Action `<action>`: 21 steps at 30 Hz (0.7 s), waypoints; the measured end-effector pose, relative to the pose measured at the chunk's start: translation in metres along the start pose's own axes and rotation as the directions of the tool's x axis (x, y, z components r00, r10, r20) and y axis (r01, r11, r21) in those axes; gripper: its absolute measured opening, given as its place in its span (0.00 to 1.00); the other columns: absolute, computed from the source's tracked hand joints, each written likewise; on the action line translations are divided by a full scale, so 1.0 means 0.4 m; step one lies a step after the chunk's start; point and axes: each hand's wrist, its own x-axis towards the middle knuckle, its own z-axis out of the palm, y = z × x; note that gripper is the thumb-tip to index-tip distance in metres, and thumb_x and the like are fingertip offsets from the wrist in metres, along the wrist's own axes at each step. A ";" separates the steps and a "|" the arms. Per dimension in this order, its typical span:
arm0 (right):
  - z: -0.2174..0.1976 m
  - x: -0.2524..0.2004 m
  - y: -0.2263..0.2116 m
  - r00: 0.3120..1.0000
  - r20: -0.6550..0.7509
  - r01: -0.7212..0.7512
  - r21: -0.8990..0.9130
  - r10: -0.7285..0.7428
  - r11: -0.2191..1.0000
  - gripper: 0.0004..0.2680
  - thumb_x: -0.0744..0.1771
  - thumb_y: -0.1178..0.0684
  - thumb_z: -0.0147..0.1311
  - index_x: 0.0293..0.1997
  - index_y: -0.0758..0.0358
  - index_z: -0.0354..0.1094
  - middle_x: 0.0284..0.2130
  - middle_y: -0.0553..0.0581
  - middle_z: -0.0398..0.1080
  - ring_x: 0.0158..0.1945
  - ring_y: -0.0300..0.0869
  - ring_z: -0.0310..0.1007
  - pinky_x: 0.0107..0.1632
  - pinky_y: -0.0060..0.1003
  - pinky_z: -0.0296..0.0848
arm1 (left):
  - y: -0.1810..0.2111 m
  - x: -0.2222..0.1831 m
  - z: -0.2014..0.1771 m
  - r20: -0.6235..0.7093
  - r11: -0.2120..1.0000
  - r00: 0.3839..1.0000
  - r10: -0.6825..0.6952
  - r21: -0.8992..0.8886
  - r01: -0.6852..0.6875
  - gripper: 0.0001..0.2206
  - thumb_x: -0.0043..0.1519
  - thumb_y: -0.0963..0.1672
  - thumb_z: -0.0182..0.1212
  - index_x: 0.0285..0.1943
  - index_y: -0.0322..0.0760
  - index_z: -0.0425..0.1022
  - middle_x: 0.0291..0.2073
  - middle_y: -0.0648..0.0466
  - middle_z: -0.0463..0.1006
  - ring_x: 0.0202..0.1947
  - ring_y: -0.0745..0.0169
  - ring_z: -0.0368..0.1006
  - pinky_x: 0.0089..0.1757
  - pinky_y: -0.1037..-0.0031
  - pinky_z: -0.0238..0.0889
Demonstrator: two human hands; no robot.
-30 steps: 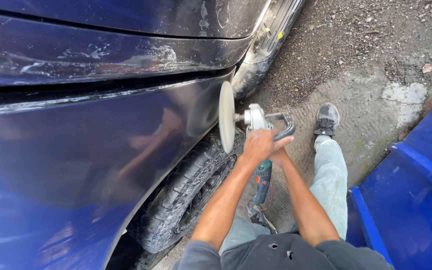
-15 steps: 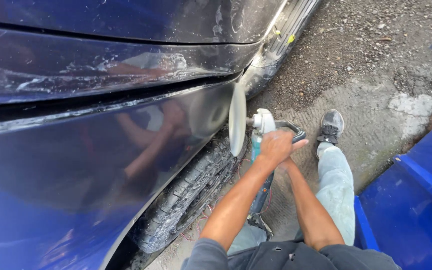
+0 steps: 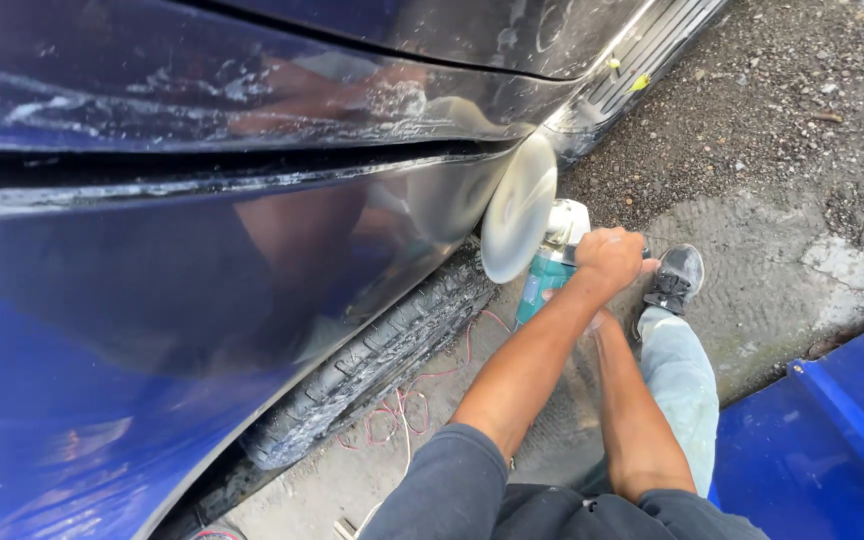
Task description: Polishing the exterior paint of a blue pickup truck using a power buffer.
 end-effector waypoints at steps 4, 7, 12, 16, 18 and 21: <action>0.008 -0.022 0.022 0.998 -0.001 -0.067 0.058 0.067 0.996 0.28 0.56 0.55 0.73 0.61 0.58 0.61 0.46 0.51 0.69 0.42 0.41 0.71 0.45 0.44 0.74 | -0.015 0.005 0.043 0.047 1.000 0.999 -0.010 0.019 0.009 0.23 0.56 0.60 0.61 0.47 0.46 0.83 0.44 0.52 0.84 0.50 0.53 0.80 0.47 0.63 0.72; 0.019 -0.051 0.038 0.994 -0.002 -0.108 0.100 0.109 0.989 0.27 0.57 0.55 0.73 0.59 0.60 0.63 0.44 0.52 0.70 0.40 0.42 0.71 0.44 0.45 0.75 | -0.016 -0.023 0.041 0.088 0.999 0.995 -0.037 0.023 0.036 0.23 0.56 0.60 0.62 0.48 0.47 0.83 0.46 0.53 0.84 0.51 0.54 0.79 0.48 0.65 0.72; 0.072 -0.086 0.027 0.991 -0.001 -0.135 0.178 0.137 0.975 0.24 0.58 0.55 0.73 0.56 0.63 0.65 0.41 0.53 0.72 0.38 0.42 0.72 0.42 0.45 0.75 | -0.015 -0.061 0.050 0.159 0.995 0.986 -0.046 0.090 0.032 0.23 0.55 0.59 0.64 0.50 0.48 0.82 0.49 0.54 0.83 0.54 0.56 0.78 0.50 0.67 0.71; 0.098 -0.120 0.060 0.985 -0.013 -0.166 0.180 0.171 0.970 0.19 0.57 0.54 0.71 0.50 0.60 0.68 0.36 0.51 0.73 0.34 0.40 0.72 0.39 0.43 0.75 | -0.019 -0.123 0.069 0.131 0.995 0.991 -0.002 0.095 -0.011 0.24 0.55 0.59 0.64 0.50 0.47 0.81 0.49 0.53 0.82 0.53 0.56 0.78 0.49 0.66 0.71; 0.091 -0.132 0.114 0.984 -0.004 -0.175 0.190 0.179 0.966 0.17 0.58 0.54 0.70 0.48 0.59 0.69 0.34 0.51 0.73 0.32 0.40 0.72 0.37 0.42 0.75 | -0.021 -0.164 0.067 0.111 0.994 0.994 0.019 0.101 -0.031 0.23 0.54 0.59 0.64 0.50 0.47 0.82 0.49 0.53 0.82 0.53 0.55 0.77 0.49 0.65 0.70; 0.095 -0.152 0.193 0.992 0.031 -0.123 0.190 0.120 0.974 0.15 0.61 0.54 0.69 0.49 0.61 0.68 0.36 0.54 0.71 0.34 0.41 0.70 0.37 0.44 0.73 | -0.029 -0.242 0.063 0.077 0.988 0.991 0.110 0.102 -0.118 0.24 0.54 0.60 0.63 0.44 0.44 0.82 0.44 0.51 0.83 0.49 0.53 0.78 0.48 0.64 0.70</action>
